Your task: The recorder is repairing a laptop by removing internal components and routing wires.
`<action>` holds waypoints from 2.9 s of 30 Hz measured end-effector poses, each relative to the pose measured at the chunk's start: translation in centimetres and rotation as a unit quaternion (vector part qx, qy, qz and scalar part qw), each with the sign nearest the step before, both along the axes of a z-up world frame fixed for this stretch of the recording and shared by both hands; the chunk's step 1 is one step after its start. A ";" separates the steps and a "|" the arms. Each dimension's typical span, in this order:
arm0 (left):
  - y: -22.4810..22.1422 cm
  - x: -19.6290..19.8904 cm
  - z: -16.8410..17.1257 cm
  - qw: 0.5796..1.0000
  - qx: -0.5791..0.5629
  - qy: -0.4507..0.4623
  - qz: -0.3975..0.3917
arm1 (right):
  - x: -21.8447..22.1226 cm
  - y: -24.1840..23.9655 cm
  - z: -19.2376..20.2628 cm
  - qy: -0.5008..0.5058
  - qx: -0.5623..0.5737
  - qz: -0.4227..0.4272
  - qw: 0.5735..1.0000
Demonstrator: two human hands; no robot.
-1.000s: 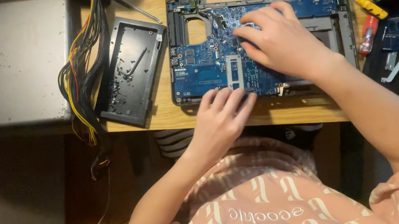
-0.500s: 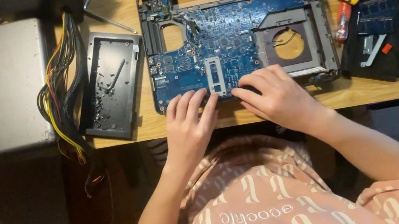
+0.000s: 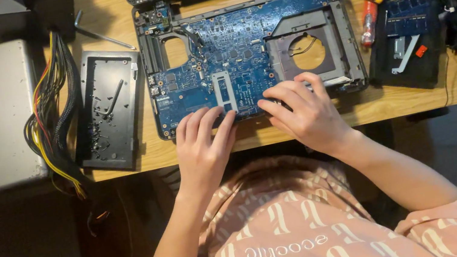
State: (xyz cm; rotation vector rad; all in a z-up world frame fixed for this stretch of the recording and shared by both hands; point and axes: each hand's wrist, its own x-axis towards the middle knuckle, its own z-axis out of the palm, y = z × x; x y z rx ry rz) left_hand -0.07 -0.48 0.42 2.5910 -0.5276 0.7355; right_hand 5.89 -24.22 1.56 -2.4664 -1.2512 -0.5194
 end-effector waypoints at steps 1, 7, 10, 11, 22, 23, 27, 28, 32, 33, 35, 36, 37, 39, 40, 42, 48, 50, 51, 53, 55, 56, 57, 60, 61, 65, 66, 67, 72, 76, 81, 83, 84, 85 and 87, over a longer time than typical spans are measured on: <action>0.1 0.0 0.1 1.000 -0.001 -0.002 0.006 | 0.1 0.1 0.1 0.003 0.010 -0.005 1.000; 0.8 -0.7 -0.2 0.999 -0.019 -0.013 0.023 | 0.2 -0.2 -0.1 0.000 0.028 0.006 1.000; 1.1 -0.8 -0.1 0.999 -0.012 -0.031 0.037 | 0.0 -0.5 -0.2 -0.003 0.048 0.007 0.999; 1.3 -0.8 -0.1 0.999 -0.012 -0.031 0.039 | 0.0 -0.7 -0.1 -0.002 0.049 0.009 0.999; 1.5 -1.2 -0.1 0.999 -0.030 -0.027 0.034 | 0.1 -1.1 0.7 0.036 0.054 -0.066 0.996; 1.6 -1.2 0.0 0.999 -0.031 -0.028 0.034 | 0.1 -1.1 0.8 0.036 0.054 -0.066 0.996; 1.6 -1.1 0.4 0.998 -0.038 -0.032 0.027 | 0.2 -1.5 0.9 0.073 0.076 -0.073 0.992; 1.7 -1.0 0.5 0.998 -0.042 -0.030 0.023 | 0.4 -1.6 1.0 0.092 0.088 -0.079 0.989; 1.3 0.4 1.4 0.998 -0.045 -0.043 0.026 | 0.9 -1.7 1.6 0.098 0.064 -0.103 0.988; 1.1 1.0 1.7 0.998 -0.036 -0.045 0.013 | 1.1 -2.0 1.5 0.106 0.066 -0.103 0.987; 0.7 2.5 2.1 0.999 -0.027 -0.047 0.000 | 2.1 -3.0 1.0 0.112 0.067 -0.103 0.986; 0.5 3.3 2.2 0.999 -0.015 -0.028 -0.035 | 2.9 -3.8 0.6 0.109 0.059 -0.122 0.985; 0.3 4.0 2.3 0.997 -0.003 -0.006 -0.071 | 3.5 -4.7 0.1 0.108 0.050 -0.142 0.983; -0.1 5.3 2.5 0.994 0.001 0.017 -0.110 | 4.9 -5.7 0.3 0.106 0.027 -0.163 0.981; -0.3 6.0 2.6 0.988 0.005 0.038 -0.149 | 5.7 -6.2 0.4 0.103 0.005 -0.181 0.978; -0.6 7.0 2.9 0.983 0.015 0.062 -0.173 | 6.7 -6.5 0.8 0.098 -0.014 -0.167 0.981; -0.6 8.3 3.9 0.970 0.038 0.103 -0.217 | 8.1 -5.9 1.0 0.097 -0.066 -0.110 0.987; 0.0 8.4 3.9 0.968 0.035 0.104 -0.224 | 8.3 -5.7 1.1 0.092 -0.080 -0.110 0.986; 0.5 8.3 3.7 0.970 0.023 0.099 -0.219 | 8.3 -5.8 1.1 0.097 -0.067 -0.108 0.987; 1.9 8.3 3.6 0.972 0.012 0.093 -0.214 | 8.4 -5.8 1.2 0.101 -0.054 -0.106 0.988; 3.9 8.1 3.4 0.988 0.002 0.069 -0.136 | 8.5 -5.9 1.3 0.110 -0.036 -0.107 0.988; 4.8 8.3 2.8 0.988 0.001 0.070 -0.135 | 8.8 -5.8 1.8 0.111 -0.037 -0.106 0.988; 5.8 8.4 2.4 0.996 0.022 0.052 -0.069 | 9.2 -5.5 2.3 0.098 -0.045 -0.101 0.989; 7.8 9.2 1.5 0.998 0.043 0.042 0.028 | 11.2 -4.3 3.4 0.094 -0.055 -0.063 0.992; 8.4 9.3 1.2 0.996 0.041 0.054 0.055 | 11.9 -3.9 3.7 0.108 -0.057 -0.032 0.992; 9.3 11.1 1.4 0.999 0.050 0.014 0.016 | 16.4 -3.3 2.4 0.166 -0.043 0.043 0.984; 9.7 11.9 1.0 1.000 0.027 0.010 0.009 | 17.0 -3.1 2.5 0.172 -0.074 0.038 0.982; 9.8 12.3 0.4 1.000 -0.001 0.011 0.002 | 17.2 -3.1 2.4 0.184 -0.109 0.031 0.976; 9.7 14.7 0.2 1.000 0.000 0.004 0.020 | 17.1 -2.8 2.5 0.200 -0.125 -0.002 0.972; 5.7 12.9 2.0 0.989 0.067 0.121 0.045 | 14.2 -2.5 2.2 0.128 -0.090 -0.041 0.987; 3.9 9.8 0.6 0.995 0.035 0.074 0.062 | 5.7 0.4 1.5 0.198 -0.046 -0.151 0.967; 3.8 9.8 -0.1 0.996 0.014 0.050 0.073 | 3.8 1.0 0.6 0.194 0.003 -0.168 0.966; 3.8 9.9 -0.1 0.996 0.009 0.033 0.083 | 3.4 1.3 0.3 0.166 0.056 -0.165 0.971; 3.7 10.0 -0.1 0.995 0.004 0.018 0.093 | 2.8 1.5 -0.1 0.138 0.107 -0.161 0.971; 3.9 10.3 -0.9 0.995 -0.013 0.013 0.099 | 2.8 1.4 -0.7 0.133 0.132 -0.163 0.969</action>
